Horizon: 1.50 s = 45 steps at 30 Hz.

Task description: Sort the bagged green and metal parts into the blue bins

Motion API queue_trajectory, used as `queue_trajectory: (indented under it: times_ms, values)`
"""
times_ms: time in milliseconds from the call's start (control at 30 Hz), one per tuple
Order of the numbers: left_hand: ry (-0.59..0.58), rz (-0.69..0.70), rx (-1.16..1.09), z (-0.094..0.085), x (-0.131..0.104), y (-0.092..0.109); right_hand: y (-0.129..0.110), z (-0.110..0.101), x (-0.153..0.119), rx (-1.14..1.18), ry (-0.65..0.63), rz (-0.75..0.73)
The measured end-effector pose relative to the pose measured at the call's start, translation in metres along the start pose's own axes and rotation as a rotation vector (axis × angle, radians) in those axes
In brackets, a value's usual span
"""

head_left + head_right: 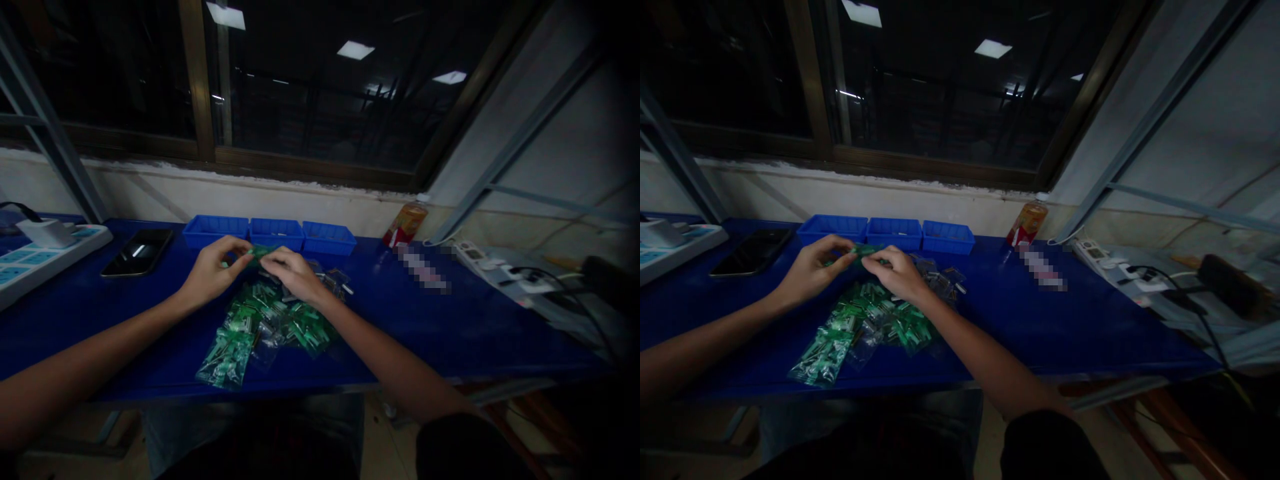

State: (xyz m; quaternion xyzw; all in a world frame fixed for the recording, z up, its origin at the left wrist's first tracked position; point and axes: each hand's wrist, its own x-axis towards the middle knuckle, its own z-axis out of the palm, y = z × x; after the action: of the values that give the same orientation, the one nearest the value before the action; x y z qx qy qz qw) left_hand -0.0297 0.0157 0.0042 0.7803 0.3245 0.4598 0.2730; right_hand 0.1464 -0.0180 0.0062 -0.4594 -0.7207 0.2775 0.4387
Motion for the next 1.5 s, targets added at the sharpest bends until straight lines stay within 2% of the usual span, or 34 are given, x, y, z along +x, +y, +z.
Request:
queue_trajectory:
  times_ms: [67,133,200,267,333,433,533,600,667,733,833,933,1000,1100,1167,1300,1367,1500]
  values:
    - [-0.072,0.2,0.221,0.002,-0.004,0.001,0.003,0.001,0.003,0.25,-0.015,0.176]
    - [-0.148,0.328,0.334,0.005,-0.008,0.001,0.006,0.002,0.005,0.389,0.026,0.272]
    - [-0.203,0.366,0.367,0.008,-0.01,0.001,0.009,0.004,0.005,0.355,0.095,0.281]
    - [-0.242,0.322,0.328,0.01,-0.01,0.0,0.011,0.006,0.004,0.206,0.153,0.218]
    - [-0.265,0.18,0.212,0.01,-0.008,0.001,0.01,0.007,0.002,0.007,0.193,0.091]
    - [-0.223,-0.198,-0.111,0.007,-0.003,0.001,0.005,0.006,-0.003,-0.256,0.226,-0.149]
    - [-0.19,-0.528,-0.451,0.003,0.003,0.001,0.0,0.003,-0.007,-0.379,0.216,-0.316]
    - [-0.223,-0.656,-0.588,0.001,0.005,0.001,-0.001,0.002,-0.008,-0.422,0.21,-0.371]
    - [-0.244,-0.713,-0.65,0.001,0.006,0.0,0.001,0.001,-0.008,-0.457,0.205,-0.394]
    - [-0.225,-0.693,-0.649,0.002,0.005,-0.001,0.002,0.0,-0.007,-0.473,0.186,-0.381]
    - [-0.151,-0.585,-0.595,0.004,0.003,-0.004,0.003,-0.002,-0.004,-0.428,0.12,-0.291]
    - [-0.047,-0.428,-0.496,0.005,0.002,-0.006,0.003,-0.002,0.0,-0.281,0.063,-0.115]
    - [-0.005,-0.299,-0.41,0.005,0.001,-0.005,0.003,-0.001,0.002,-0.091,0.044,0.06]
    - [-0.073,-0.159,-0.286,0.005,0.001,-0.004,0.004,0.0,0.004,0.24,0.051,0.291]
    - [-0.123,-0.103,-0.187,0.004,0.0,-0.005,0.004,0.002,0.004,0.372,0.087,0.366]
    - [-0.142,0.066,-0.001,0.004,0.0,-0.01,0.003,0.006,0.003,0.425,0.149,0.376]
    - [-0.147,0.106,0.027,0.005,-0.001,-0.012,0.004,0.008,0.004,0.414,0.183,0.346]
    - [-0.084,0.005,-0.104,0.008,0.0,-0.011,0.01,0.008,0.004,0.281,0.296,0.172]
